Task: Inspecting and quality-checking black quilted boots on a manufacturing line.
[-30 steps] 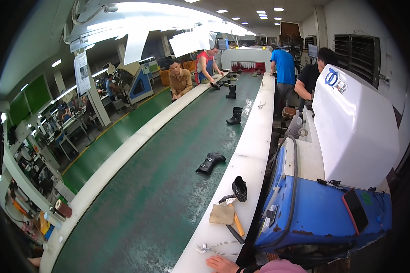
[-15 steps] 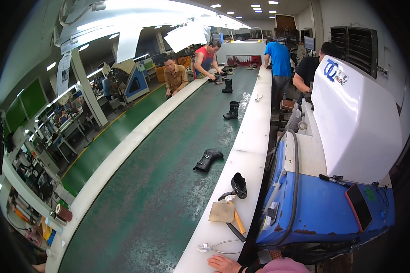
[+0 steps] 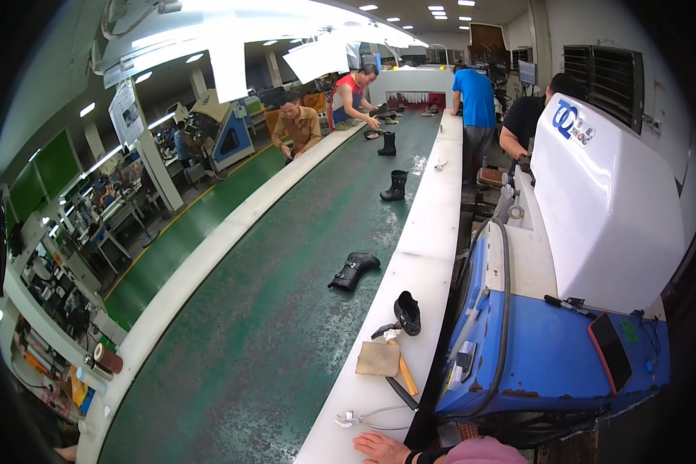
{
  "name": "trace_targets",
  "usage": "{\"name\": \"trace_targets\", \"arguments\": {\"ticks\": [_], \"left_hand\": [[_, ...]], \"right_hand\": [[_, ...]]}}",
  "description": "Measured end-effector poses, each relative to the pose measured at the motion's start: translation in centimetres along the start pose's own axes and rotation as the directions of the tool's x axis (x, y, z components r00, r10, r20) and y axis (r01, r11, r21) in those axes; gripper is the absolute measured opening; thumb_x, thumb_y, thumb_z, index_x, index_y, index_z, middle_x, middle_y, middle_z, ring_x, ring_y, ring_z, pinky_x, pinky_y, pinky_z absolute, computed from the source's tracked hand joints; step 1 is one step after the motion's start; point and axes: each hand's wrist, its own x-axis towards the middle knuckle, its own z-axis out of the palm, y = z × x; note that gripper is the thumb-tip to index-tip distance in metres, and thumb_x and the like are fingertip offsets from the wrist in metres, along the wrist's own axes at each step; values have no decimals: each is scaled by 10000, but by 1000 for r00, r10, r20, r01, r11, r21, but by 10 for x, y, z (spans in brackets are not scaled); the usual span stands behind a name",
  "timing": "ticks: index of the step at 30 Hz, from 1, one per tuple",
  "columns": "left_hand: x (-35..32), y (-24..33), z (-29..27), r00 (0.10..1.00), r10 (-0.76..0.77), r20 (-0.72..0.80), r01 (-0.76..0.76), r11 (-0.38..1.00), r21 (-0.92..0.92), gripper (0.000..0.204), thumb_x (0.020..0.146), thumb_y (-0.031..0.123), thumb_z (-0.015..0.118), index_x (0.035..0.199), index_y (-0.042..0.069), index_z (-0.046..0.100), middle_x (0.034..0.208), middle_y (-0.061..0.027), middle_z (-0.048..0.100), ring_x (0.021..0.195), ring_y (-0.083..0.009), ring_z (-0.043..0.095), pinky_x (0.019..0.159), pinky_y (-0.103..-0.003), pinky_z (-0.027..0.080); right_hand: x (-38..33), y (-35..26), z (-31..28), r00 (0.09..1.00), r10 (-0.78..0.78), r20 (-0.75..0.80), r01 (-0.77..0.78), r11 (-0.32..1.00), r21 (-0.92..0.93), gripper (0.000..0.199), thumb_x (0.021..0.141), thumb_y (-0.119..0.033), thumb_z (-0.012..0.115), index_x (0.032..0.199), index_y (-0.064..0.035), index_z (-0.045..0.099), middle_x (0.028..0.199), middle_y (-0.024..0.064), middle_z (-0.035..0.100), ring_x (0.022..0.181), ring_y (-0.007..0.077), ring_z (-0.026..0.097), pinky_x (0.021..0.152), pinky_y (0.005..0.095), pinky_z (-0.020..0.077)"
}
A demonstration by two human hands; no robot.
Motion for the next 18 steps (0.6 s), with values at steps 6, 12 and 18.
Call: {"name": "trace_targets", "arguments": {"ticks": [6, 12, 18], "left_hand": [[-1, 1, 0, 1000, -16, 21, 16, 1000, 9, 342, 803, 373, 618, 987, 91, 672, 1040, -150, 644, 973, -287, 609, 837, -413, 457], [-1, 3, 3, 999, -32, 37, 32, 999, 11, 341, 804, 373, 617, 992, 94, 672, 1046, -148, 642, 979, -286, 607, 841, -413, 455], [-1, 5, 7, 998, -50, 46, 50, 999, 9, 341, 804, 373, 616, 996, 98, 672, 1052, -146, 641, 984, -286, 605, 845, -413, 453]], "right_hand": [[0, -1, 0, 1000, 3, -4, -3, 1000, -13, 476, 861, -288, 569, 1245, -17, 494, 1353, 128, 446, 1284, 279, 397, 1097, 390, 289], [0, -1, 0, 1000, 9, 10, -9, 1000, -17, 471, 858, -287, 571, 1241, -24, 496, 1359, 124, 438, 1284, 275, 395, 1097, 393, 289], [1, -2, -3, 1000, 10, 23, -10, 1000, -22, 473, 857, -287, 574, 1244, -26, 494, 1363, 121, 433, 1286, 274, 392, 1098, 395, 289]]}}
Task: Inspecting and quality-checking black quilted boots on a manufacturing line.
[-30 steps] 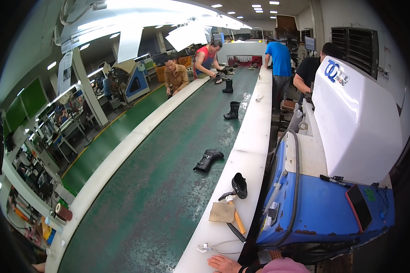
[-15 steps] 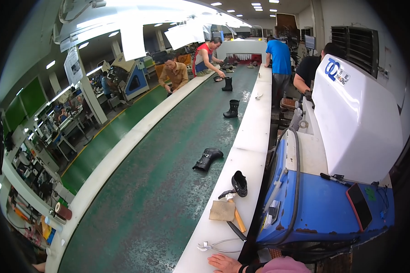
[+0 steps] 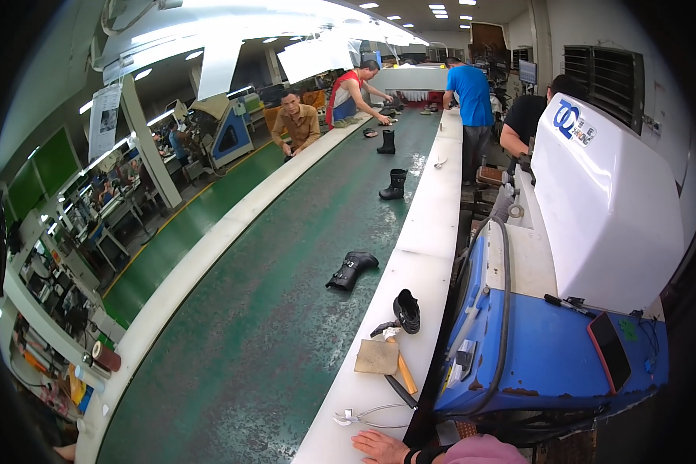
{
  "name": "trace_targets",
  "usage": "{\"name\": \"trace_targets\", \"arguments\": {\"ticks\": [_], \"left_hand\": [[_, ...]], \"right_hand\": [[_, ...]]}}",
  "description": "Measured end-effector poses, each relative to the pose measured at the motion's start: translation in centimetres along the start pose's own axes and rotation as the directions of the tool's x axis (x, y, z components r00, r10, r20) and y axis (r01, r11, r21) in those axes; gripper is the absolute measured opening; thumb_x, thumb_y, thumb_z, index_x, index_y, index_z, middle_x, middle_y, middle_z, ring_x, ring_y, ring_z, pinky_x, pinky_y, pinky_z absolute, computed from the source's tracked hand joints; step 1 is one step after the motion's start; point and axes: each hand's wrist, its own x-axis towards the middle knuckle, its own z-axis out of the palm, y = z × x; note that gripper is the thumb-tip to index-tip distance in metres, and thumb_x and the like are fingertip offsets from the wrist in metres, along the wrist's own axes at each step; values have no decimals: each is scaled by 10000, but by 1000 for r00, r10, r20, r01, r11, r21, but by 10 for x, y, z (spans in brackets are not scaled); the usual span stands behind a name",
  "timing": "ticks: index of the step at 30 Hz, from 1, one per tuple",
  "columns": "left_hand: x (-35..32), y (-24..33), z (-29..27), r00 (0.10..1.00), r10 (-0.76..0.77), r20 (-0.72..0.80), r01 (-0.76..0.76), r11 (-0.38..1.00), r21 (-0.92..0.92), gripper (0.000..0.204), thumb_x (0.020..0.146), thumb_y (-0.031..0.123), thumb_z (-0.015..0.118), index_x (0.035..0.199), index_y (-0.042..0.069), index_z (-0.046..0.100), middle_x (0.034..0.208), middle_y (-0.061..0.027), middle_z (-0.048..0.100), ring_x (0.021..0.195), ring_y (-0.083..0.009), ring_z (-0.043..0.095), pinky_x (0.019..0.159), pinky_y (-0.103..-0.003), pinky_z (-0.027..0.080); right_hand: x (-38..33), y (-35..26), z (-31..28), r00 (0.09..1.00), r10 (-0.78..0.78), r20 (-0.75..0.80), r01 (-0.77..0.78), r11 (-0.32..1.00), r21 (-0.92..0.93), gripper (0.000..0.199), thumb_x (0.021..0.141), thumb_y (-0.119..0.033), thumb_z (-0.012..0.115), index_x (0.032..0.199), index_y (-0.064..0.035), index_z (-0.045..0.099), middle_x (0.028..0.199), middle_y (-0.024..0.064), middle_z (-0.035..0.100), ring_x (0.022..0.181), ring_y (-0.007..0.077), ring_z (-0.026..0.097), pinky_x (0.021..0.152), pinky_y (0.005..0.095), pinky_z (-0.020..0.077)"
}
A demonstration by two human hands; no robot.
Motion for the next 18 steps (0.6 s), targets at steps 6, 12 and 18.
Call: {"name": "trace_targets", "arguments": {"ticks": [6, 12, 18], "left_hand": [[1, 3, 2, 1000, -15, 8, 15, 1000, 1, 340, 804, 373, 615, 1001, 101, 671, 1058, -144, 640, 989, -286, 603, 849, -414, 451], [5, 5, -1, 1000, -29, 6, 29, 1000, 4, 340, 804, 372, 614, 1005, 104, 671, 1064, -142, 639, 995, -285, 602, 853, -414, 449], [7, 6, -4, 999, -46, 3, 46, 999, 7, 340, 805, 372, 614, 1010, 108, 671, 1070, -140, 638, 1000, -285, 600, 857, -414, 447]], "right_hand": [[0, 0, 1, 1000, -1, -16, 2, 1000, 6, 471, 862, -287, 569, 1245, -21, 494, 1358, 124, 441, 1284, 279, 398, 1097, 395, 292], [1, 0, 1, 1000, -6, -21, 6, 1000, -1, 464, 872, -287, 560, 1244, -18, 495, 1356, 131, 444, 1284, 285, 398, 1099, 395, 287], [1, -2, -3, 1000, 0, 6, 0, 1000, 7, 470, 867, -288, 563, 1243, -14, 494, 1360, 135, 438, 1286, 288, 395, 1101, 395, 283]]}}
